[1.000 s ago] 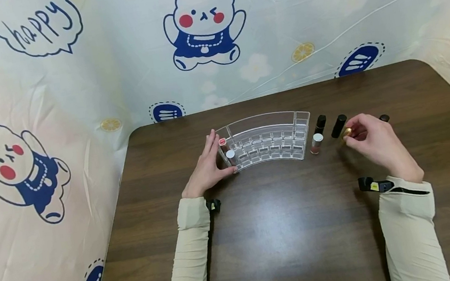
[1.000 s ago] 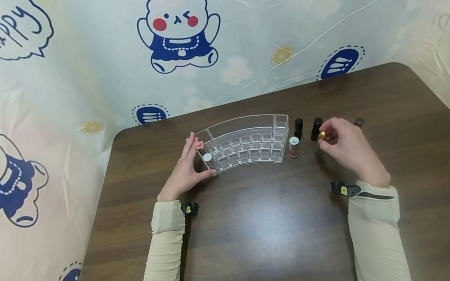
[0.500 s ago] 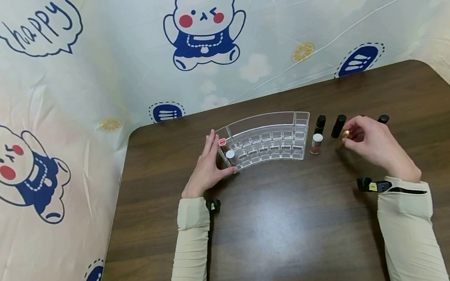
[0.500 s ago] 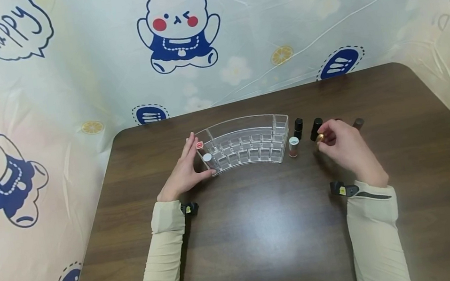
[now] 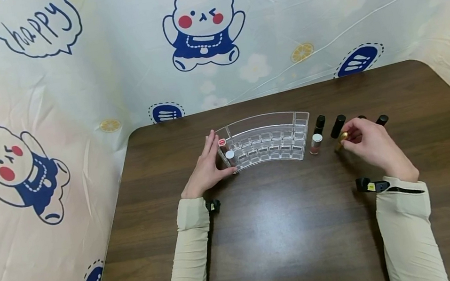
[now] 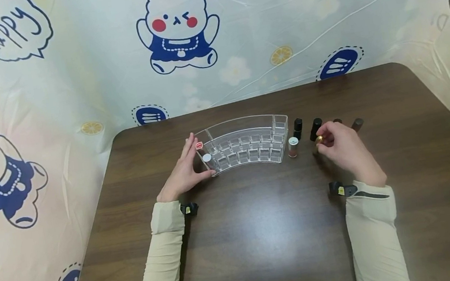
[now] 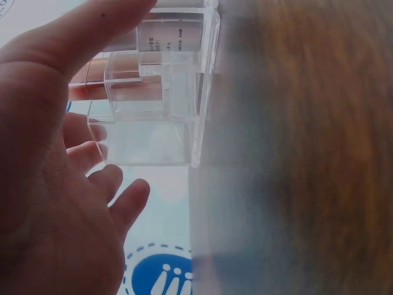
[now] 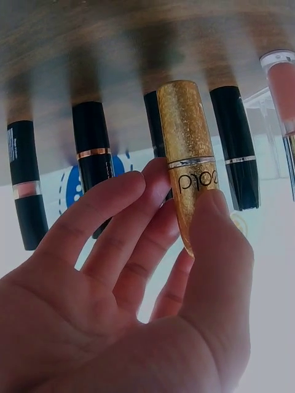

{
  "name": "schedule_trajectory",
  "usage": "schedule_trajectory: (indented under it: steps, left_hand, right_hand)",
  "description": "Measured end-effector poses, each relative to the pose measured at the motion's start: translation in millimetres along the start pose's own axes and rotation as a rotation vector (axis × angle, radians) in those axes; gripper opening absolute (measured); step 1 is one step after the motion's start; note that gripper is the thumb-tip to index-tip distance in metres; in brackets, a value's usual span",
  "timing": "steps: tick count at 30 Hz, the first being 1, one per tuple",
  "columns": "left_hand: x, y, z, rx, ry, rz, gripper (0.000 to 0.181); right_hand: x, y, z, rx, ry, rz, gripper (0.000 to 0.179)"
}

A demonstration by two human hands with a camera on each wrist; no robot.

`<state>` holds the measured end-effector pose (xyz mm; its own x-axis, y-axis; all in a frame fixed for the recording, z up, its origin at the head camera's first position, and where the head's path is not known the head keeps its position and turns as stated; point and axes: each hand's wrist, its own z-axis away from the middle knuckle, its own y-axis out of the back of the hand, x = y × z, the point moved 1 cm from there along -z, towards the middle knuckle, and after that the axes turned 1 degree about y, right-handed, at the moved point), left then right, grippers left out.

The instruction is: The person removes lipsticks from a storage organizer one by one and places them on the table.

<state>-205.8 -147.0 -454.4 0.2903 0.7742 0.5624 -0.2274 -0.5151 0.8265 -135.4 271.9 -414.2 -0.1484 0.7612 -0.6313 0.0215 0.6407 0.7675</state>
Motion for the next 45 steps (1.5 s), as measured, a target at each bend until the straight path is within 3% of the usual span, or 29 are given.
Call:
schedule_trajectory:
  steps: [34,45]
  left_hand:
    - [0.6,0.5,1.0,0.000,0.001,-0.003,0.111]
    - [1.7,0.6,1.1,-0.001,0.010,0.009,0.110]
  right_hand:
    - [6,-9,-5.0,-0.026,0.023,-0.004,0.023]
    - [5,-11,-5.1,-0.047,-0.003,-0.009,0.025]
